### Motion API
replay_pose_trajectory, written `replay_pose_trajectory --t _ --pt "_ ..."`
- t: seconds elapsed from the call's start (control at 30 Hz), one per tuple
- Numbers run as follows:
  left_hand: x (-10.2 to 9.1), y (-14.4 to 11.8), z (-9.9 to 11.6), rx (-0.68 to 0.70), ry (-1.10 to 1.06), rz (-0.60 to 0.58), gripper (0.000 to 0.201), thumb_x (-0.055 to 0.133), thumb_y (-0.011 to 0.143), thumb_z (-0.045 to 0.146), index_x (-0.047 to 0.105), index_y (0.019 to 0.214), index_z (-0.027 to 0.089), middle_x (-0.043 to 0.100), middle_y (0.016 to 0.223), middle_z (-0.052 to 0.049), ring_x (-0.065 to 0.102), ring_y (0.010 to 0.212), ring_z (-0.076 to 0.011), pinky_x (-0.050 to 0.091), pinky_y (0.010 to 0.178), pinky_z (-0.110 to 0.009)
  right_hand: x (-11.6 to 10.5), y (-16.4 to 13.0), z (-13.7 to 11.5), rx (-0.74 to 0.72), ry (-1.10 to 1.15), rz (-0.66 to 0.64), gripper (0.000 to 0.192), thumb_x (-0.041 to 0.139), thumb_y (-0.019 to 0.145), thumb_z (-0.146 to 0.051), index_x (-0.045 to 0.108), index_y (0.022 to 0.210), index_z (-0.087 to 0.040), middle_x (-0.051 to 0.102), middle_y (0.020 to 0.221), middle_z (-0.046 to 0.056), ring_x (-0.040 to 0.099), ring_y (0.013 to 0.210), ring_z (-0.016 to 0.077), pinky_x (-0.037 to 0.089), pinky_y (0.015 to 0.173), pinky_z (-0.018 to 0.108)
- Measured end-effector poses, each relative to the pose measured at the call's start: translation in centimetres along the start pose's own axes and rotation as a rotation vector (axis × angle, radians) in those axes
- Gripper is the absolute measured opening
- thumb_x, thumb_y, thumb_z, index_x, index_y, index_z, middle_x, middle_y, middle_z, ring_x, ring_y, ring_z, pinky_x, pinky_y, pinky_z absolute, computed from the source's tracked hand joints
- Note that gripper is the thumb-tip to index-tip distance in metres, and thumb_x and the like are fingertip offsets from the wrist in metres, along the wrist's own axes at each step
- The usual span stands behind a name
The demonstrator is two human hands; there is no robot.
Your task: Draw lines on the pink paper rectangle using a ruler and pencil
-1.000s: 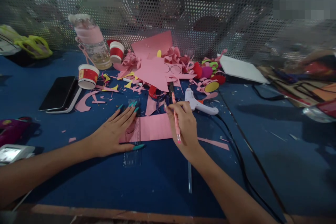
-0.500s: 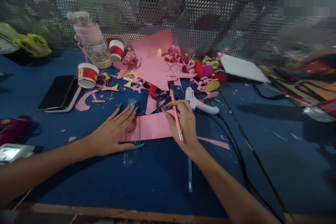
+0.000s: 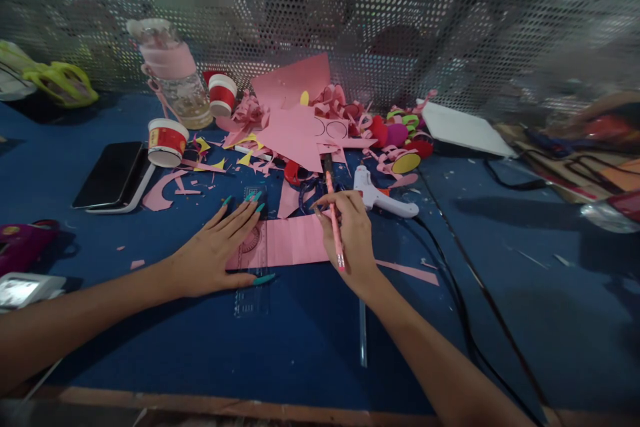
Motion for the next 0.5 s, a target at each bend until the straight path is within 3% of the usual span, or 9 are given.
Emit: replay_pose_trajectory --t 0.5 --pt "-0.39 -0.02 0.17 -0.007 -0.008 -0.01 0.099 0.025 0.088 0.079 0.028 0.15 0.002 0.022 0.158 -0.023 0.018 0.148 -0.0338 0.012 0.119 -0.054 0.27 -0.08 0.2 0.026 0.055 0.0 0.009 0.06 0.08 -0.013 0.064 0.082 -0.021 0.059 0.09 0.006 0.061 0.079 0.0193 0.052 0.067 0.034"
Point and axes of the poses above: each hand's wrist, its own y-axis towards the middle knuckle, its own x-axis out of the palm, z = x × y, the point moved 1 cm from there along y, towards the middle knuckle
